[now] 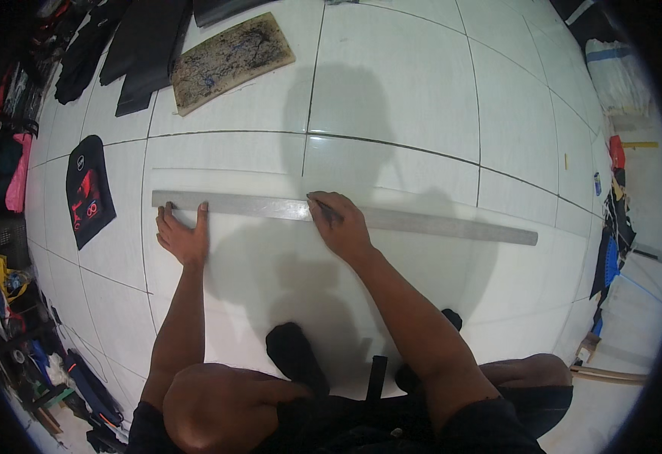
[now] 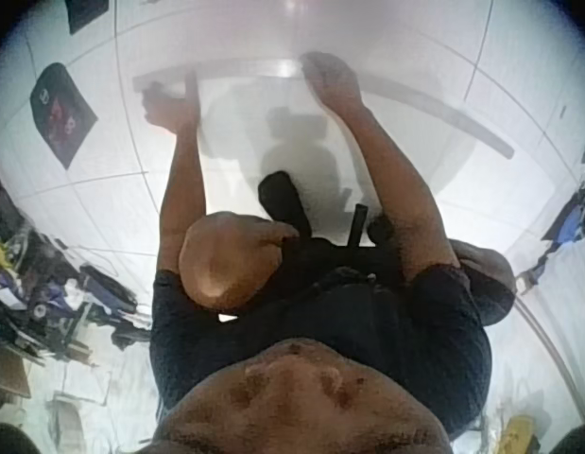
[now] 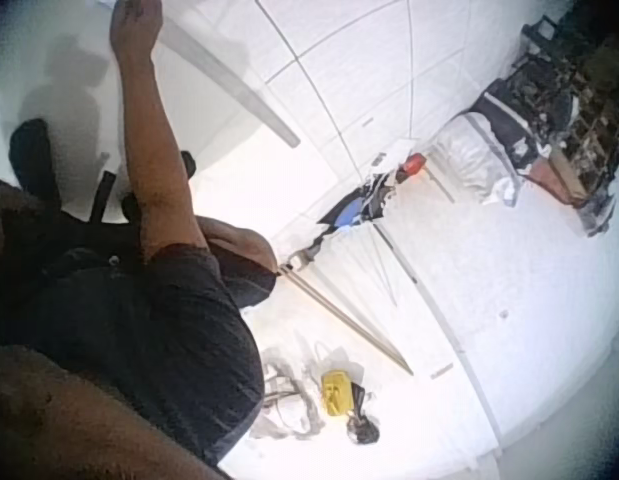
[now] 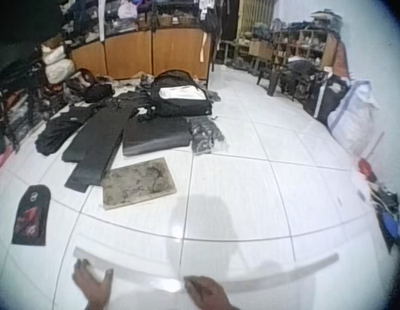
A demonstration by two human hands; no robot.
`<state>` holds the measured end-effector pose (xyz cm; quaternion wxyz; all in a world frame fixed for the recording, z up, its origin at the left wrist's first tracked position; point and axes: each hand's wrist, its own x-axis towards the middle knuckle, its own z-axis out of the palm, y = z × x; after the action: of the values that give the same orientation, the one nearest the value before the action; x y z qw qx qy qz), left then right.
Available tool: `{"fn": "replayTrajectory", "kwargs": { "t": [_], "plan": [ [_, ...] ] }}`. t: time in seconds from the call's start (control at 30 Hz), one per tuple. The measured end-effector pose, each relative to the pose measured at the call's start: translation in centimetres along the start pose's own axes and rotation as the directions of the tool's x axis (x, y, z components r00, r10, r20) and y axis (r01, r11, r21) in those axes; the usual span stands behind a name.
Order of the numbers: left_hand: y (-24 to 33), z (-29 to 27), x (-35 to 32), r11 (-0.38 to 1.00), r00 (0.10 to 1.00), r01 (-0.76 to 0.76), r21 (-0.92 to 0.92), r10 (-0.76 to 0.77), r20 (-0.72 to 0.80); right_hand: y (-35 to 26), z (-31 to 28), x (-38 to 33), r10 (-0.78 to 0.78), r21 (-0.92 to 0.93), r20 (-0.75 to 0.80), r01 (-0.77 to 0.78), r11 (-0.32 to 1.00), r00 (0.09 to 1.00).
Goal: The person uses a straightedge and a pen to mark lines on a large piece of white fabric spread on the floor.
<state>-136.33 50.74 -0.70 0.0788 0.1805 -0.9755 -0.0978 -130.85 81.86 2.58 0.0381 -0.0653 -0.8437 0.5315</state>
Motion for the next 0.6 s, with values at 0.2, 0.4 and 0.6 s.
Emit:
{"fn": "replayTrajectory", "kwargs": {
  "t": [0.2, 0.4, 0.6],
  "plan": [
    [0.16, -0.21, 0.02, 1.0, 1.0, 0.013, -0.017, -0.013, 0.011, -0.02, -0.1, 0.16, -0.022, -0.071, 0.028, 0.024, 0.997, 0.999],
    [0.15, -0.22, 0.05, 0.999, 1.0, 0.016, -0.035, -0.016, 0.02, -0.27, 0.07, 0.16, 0.096, 0.014, 0.028, -0.096, 0.995, 0.995],
    [0.24, -0.35, -0.02, 1.0, 1.0, 0.005, -0.021, -0.005, 0.005, -0.55, -0.25, 0.02, 0.07, -0.069, 0.071, -0.065, 0.995, 0.995]
  ]
}}
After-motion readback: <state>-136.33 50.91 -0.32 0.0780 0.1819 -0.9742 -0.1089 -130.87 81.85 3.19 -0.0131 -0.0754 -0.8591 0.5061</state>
